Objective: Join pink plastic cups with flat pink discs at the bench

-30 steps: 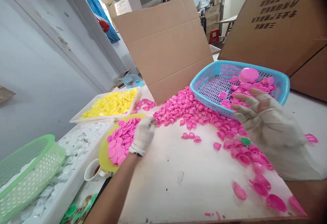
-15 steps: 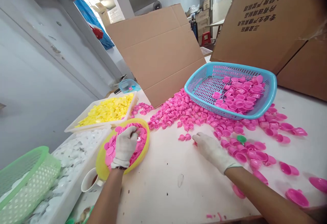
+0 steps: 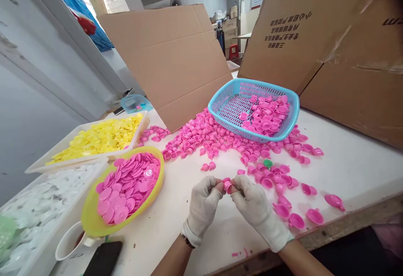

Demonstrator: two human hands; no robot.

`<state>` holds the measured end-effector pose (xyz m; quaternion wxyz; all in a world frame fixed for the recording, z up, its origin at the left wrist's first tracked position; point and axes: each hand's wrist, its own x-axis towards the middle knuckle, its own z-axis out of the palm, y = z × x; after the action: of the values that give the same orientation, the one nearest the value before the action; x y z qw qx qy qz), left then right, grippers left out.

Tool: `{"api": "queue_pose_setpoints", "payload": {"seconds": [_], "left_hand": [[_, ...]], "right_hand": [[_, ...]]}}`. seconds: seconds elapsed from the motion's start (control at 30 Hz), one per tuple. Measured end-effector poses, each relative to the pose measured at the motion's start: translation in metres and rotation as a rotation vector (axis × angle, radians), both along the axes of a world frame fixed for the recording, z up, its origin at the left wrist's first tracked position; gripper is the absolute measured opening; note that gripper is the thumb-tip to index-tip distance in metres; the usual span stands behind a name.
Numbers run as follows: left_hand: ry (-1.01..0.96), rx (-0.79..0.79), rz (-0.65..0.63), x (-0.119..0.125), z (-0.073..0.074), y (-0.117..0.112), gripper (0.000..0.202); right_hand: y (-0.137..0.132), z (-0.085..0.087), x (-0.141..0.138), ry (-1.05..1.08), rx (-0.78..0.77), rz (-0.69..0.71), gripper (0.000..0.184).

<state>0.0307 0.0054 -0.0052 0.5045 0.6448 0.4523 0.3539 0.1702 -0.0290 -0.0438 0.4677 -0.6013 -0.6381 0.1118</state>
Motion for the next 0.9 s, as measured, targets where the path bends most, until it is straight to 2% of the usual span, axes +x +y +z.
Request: {"api": "queue_pose_setpoints", "payload": {"seconds": [0.2,0.33,0.4,0.47,0.57,0.67,0.73,0.8,0.9], "left_hand": [[-0.033,0.047,-0.011,-0.003,-0.017,-0.009,0.015],[-0.01,0.108,0.001,-0.005,-0.021,-0.011,0.011],[-0.022,0.109,-0.032,-0.006,-0.02,-0.011,0.012],[-0.023,0.118,-0.058,-0.007,-0.019,-0.011,0.015],[0.036,0.171,-0.05,-0.007,-0.018,-0.012,0.019],[0.087,0.201,-0.026,-0.007,-0.018,-0.014,0.02],[0.072,0.16,-0.039,-0.006,-0.019,-0.014,0.018],[-0.002,0.053,-0.056,-0.006,-0.019,-0.012,0.017],[-0.157,-0.147,-0.029,-0.008,-0.017,-0.004,0.032]], "right_hand": [[-0.006,-0.013,-0.004,-0.1,0.057,-0.01,0.012],[-0.008,-0.012,-0.004,0.006,0.057,0.027,0.012],[-0.009,-0.01,-0.002,0.088,0.049,0.013,0.024],[-0.009,-0.008,0.0,0.134,0.006,0.062,0.03],[-0.009,-0.008,0.0,0.12,-0.09,0.171,0.012],[-0.009,-0.01,-0.001,0.067,-0.099,0.127,0.01],[-0.009,-0.011,-0.002,0.028,-0.091,0.098,0.01],[-0.008,-0.01,-0.002,0.019,-0.112,0.108,0.009],[-0.008,-0.008,-0.002,0.1,-0.132,0.165,0.012]]}}
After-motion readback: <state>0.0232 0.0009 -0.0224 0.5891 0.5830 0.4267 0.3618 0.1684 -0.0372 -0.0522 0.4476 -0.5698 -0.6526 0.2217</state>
